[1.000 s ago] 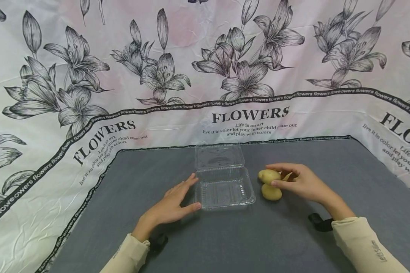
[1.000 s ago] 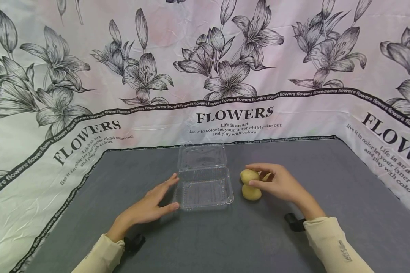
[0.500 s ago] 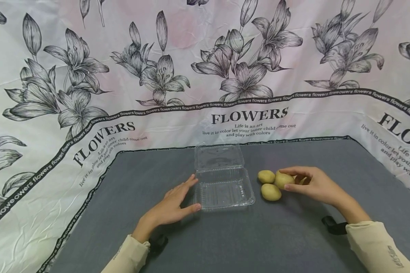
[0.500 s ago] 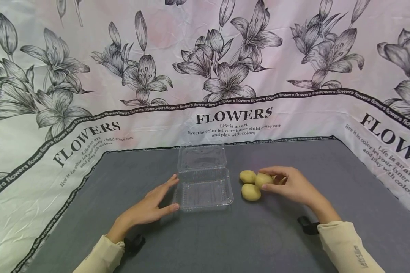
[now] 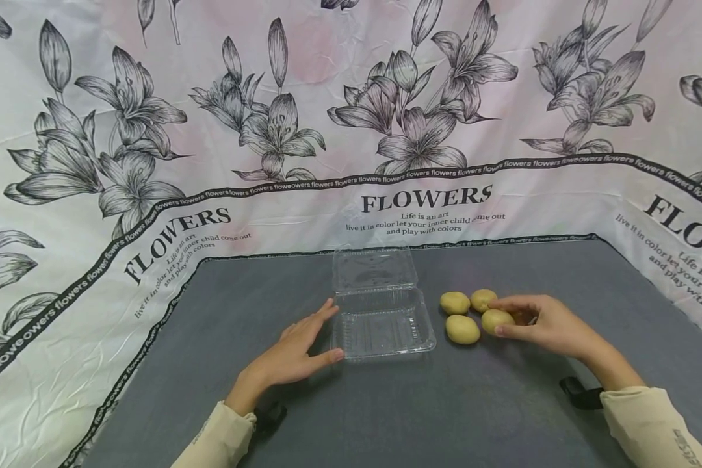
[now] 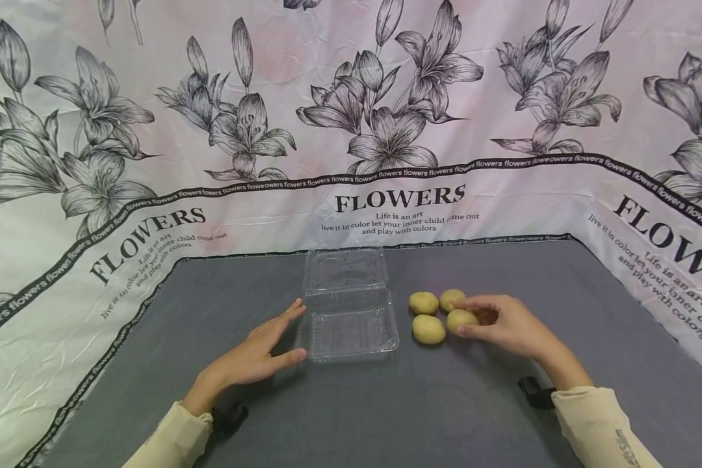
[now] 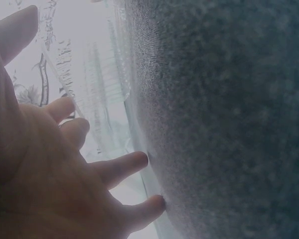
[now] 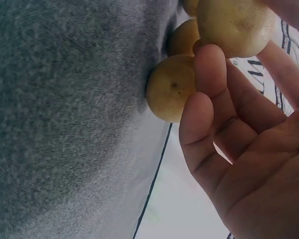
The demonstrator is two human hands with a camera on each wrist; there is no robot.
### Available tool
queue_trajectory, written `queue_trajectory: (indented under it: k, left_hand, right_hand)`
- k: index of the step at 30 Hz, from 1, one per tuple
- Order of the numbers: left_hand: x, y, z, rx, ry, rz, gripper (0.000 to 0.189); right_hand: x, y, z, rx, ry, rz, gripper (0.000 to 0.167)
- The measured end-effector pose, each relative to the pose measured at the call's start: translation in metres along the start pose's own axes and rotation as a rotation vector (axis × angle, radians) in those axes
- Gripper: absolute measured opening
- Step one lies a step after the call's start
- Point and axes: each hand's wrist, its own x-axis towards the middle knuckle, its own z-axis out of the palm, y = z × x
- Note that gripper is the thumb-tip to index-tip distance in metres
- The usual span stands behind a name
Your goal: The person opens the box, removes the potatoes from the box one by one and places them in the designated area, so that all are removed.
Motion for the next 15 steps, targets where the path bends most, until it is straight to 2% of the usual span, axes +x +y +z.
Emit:
queue_trajectory:
  k: [8, 15]
  left_hand:
    - [0.0003, -0.0003, 0.0002, 0.006, 0.010, 0.012, 0.086]
    - [0.0001, 0.0006, 0.0001, 0.005, 0.007, 0.001, 0.085]
  right_hand:
    - [0.0020, -0.0014, 0.0045, 0.012, -0.038, 0.018, 0.044]
    - [0.0006, -0.0014, 0.0063, -0.039, -0.030, 0.034, 0.048]
